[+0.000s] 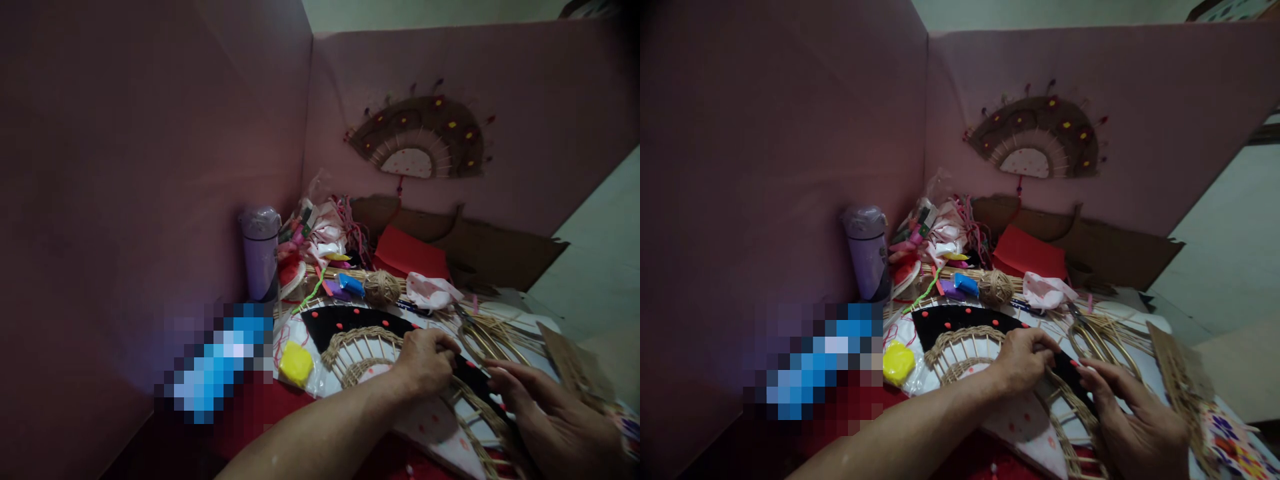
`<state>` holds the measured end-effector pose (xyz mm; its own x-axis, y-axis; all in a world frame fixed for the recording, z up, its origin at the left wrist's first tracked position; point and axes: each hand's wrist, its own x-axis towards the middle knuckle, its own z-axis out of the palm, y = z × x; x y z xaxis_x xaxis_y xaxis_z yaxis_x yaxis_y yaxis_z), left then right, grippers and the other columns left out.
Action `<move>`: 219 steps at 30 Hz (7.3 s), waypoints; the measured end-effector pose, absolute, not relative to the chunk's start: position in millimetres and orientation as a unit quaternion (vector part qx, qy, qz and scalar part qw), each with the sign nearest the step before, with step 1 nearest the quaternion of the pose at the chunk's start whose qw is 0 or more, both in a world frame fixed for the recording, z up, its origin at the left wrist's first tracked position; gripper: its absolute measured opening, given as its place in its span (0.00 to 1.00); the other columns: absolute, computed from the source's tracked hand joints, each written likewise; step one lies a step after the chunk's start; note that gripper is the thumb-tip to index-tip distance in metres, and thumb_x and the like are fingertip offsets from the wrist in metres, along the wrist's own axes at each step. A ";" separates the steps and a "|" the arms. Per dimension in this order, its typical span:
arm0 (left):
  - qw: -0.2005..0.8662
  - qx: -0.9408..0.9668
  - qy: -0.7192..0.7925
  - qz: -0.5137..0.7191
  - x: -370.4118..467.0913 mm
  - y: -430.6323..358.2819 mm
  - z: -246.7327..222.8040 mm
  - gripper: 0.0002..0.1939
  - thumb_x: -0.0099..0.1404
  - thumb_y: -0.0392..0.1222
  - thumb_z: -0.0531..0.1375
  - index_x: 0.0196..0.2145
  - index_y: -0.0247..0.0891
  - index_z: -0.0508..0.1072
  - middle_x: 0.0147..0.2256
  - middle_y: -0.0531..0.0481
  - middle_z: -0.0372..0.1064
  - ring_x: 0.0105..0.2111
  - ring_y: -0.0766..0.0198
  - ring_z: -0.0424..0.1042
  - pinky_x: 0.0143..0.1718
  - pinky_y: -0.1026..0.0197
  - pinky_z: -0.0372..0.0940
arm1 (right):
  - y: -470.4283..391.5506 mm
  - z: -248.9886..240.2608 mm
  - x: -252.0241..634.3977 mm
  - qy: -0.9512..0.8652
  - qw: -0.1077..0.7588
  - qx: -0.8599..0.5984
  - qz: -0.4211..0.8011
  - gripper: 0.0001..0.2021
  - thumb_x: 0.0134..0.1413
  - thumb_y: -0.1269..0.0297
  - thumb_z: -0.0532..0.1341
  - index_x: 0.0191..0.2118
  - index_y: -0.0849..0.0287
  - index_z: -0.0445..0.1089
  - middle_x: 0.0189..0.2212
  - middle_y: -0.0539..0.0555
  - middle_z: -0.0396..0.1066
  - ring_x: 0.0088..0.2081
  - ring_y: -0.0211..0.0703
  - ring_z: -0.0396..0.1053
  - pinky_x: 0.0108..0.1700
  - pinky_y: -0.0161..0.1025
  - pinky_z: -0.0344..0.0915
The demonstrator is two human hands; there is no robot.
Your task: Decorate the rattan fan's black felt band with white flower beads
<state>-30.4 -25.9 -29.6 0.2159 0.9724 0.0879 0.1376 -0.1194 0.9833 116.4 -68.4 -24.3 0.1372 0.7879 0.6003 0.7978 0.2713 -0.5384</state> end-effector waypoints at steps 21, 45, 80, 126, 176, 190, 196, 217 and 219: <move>0.472 0.625 0.457 0.422 -29.8 -26.7 -30.8 0.14 0.53 0.31 0.55 0.36 0.33 0.76 0.28 0.49 0.72 0.28 0.67 0.68 0.33 0.66 0.64 | -66.4 -34.4 125.6 -0.649 0.458 -0.607 -0.018 0.14 0.44 0.49 0.57 0.31 0.53 0.72 0.25 0.54 0.75 0.26 0.48 0.72 0.27 0.40 0.65; 0.394 0.693 0.431 0.422 -29.2 -14.8 -29.2 0.09 0.55 0.35 0.53 0.32 0.35 0.73 0.25 0.52 0.69 0.29 0.64 0.66 0.32 0.64 0.61 | -98.3 -12.6 150.5 -0.595 0.564 -0.566 0.084 0.08 0.52 0.60 0.59 0.33 0.60 0.68 0.23 0.50 0.68 0.24 0.38 0.66 0.27 0.34 0.63; 0.227 0.840 0.422 0.255 1.6 -36.1 -21.6 0.07 0.56 0.35 0.55 0.27 0.37 0.73 0.27 0.51 0.68 0.28 0.65 0.65 0.29 0.65 0.55 | -75.4 -18.6 174.3 -0.724 0.328 -0.604 -0.053 0.06 0.56 0.70 0.55 0.30 0.59 0.67 0.31 0.53 0.68 0.37 0.43 0.63 0.39 0.39 0.57; 0.158 0.865 0.424 0.217 -2.3 -29.1 -26.5 0.11 0.59 0.37 0.54 0.32 0.41 0.77 0.28 0.50 0.66 0.29 0.65 0.66 0.30 0.64 0.57 | -76.2 -39.3 174.9 -0.721 0.298 -0.624 -0.053 0.08 0.58 0.67 0.55 0.29 0.58 0.68 0.29 0.52 0.69 0.34 0.41 0.64 0.37 0.36 0.55; -0.075 0.929 0.357 0.062 -1.1 -44.8 -21.5 0.19 0.60 0.34 0.51 0.46 0.48 0.70 0.30 0.47 0.65 0.26 0.61 0.66 0.22 0.62 0.52 | -77.1 -40.5 174.4 -0.717 0.286 -0.634 -0.053 0.08 0.58 0.67 0.54 0.29 0.58 0.67 0.29 0.52 0.69 0.34 0.41 0.63 0.37 0.37 0.56; -0.089 0.909 0.395 0.097 -2.1 -43.3 -23.7 0.19 0.62 0.36 0.50 0.49 0.50 0.68 0.29 0.48 0.65 0.25 0.60 0.68 0.21 0.63 0.49 | -83.9 -34.2 174.5 -0.769 0.363 -0.522 -0.063 0.15 0.49 0.77 0.54 0.34 0.53 0.75 0.32 0.53 0.64 0.38 0.43 0.59 0.40 0.40 0.57; -0.089 0.910 0.395 0.088 -0.4 -44.2 -23.0 0.18 0.62 0.36 0.50 0.47 0.51 0.69 0.28 0.49 0.65 0.24 0.60 0.68 0.19 0.63 0.47 | -81.8 -37.4 173.6 -0.793 0.326 -0.509 -0.078 0.13 0.52 0.74 0.56 0.32 0.53 0.76 0.29 0.53 0.62 0.36 0.42 0.58 0.37 0.39 0.55; -0.073 0.928 0.362 0.058 -0.6 -47.9 -17.2 0.18 0.58 0.35 0.53 0.45 0.48 0.71 0.31 0.46 0.67 0.26 0.59 0.68 0.22 0.62 0.52 | -80.9 -39.0 174.8 -0.743 0.410 -0.524 -0.070 0.14 0.49 0.78 0.53 0.31 0.58 0.76 0.27 0.55 0.66 0.35 0.43 0.60 0.35 0.39 0.58; -0.075 0.927 0.364 0.051 -0.9 -48.9 -16.2 0.18 0.57 0.35 0.54 0.45 0.48 0.71 0.31 0.46 0.67 0.26 0.58 0.68 0.22 0.62 0.52 | -81.1 -39.1 174.8 -0.743 0.410 -0.525 -0.070 0.14 0.49 0.78 0.53 0.31 0.58 0.75 0.27 0.54 0.66 0.35 0.43 0.60 0.35 0.39 0.58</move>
